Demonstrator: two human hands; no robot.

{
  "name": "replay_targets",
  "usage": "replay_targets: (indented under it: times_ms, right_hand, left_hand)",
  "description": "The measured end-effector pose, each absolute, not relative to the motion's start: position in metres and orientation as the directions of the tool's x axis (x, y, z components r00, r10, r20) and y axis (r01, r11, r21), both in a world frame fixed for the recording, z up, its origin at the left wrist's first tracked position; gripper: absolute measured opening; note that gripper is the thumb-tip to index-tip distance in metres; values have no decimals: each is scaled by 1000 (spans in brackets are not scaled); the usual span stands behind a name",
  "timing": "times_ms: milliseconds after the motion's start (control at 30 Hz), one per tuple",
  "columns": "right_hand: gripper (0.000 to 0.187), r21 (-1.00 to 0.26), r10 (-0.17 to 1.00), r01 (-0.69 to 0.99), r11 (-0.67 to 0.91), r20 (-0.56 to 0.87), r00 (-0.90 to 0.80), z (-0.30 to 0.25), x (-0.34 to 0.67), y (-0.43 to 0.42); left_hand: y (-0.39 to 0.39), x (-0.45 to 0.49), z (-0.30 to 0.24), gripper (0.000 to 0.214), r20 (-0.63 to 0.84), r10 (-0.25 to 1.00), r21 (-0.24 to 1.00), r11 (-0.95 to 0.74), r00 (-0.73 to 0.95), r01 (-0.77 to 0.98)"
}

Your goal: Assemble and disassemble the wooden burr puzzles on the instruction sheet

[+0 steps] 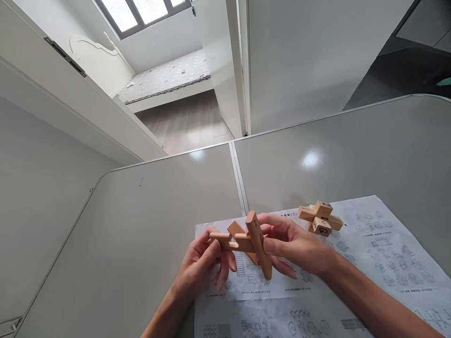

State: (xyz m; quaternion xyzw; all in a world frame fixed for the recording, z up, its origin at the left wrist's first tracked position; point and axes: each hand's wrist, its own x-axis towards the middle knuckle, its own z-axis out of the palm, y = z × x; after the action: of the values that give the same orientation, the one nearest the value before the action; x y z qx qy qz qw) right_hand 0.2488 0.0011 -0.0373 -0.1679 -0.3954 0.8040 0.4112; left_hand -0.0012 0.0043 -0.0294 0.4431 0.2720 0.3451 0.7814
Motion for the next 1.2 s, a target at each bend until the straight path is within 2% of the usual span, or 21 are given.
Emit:
replay_targets:
  times_ms: [433, 667, 900, 1100, 1200]
  right_hand:
    - [39, -830, 834, -476, -291, 24, -552, -37, 251, 0]
    - [34, -813, 839, -510, -279, 53, -542, -31, 250, 1]
    - [44, -833, 843, -470, -290, 9, -537, -42, 251, -3]
    - [33, -822, 843, -478, -310, -5, -538, -45, 252, -3]
    - [37, -814, 830, -467, -345, -32, -557, -46, 252, -2]
  left_hand:
    - [5, 1, -26, 27, -159, 799, 884, 377, 580, -277]
    - [6, 3, -24, 30, -194, 787, 904, 374, 585, -205]
    - [6, 4, -26, 31, -188, 781, 912, 364, 596, -191]
    - [4, 3, -27, 29, -166, 790, 911, 352, 589, -215]
    - [3, 3, -27, 30, -173, 794, 916, 347, 582, -200]
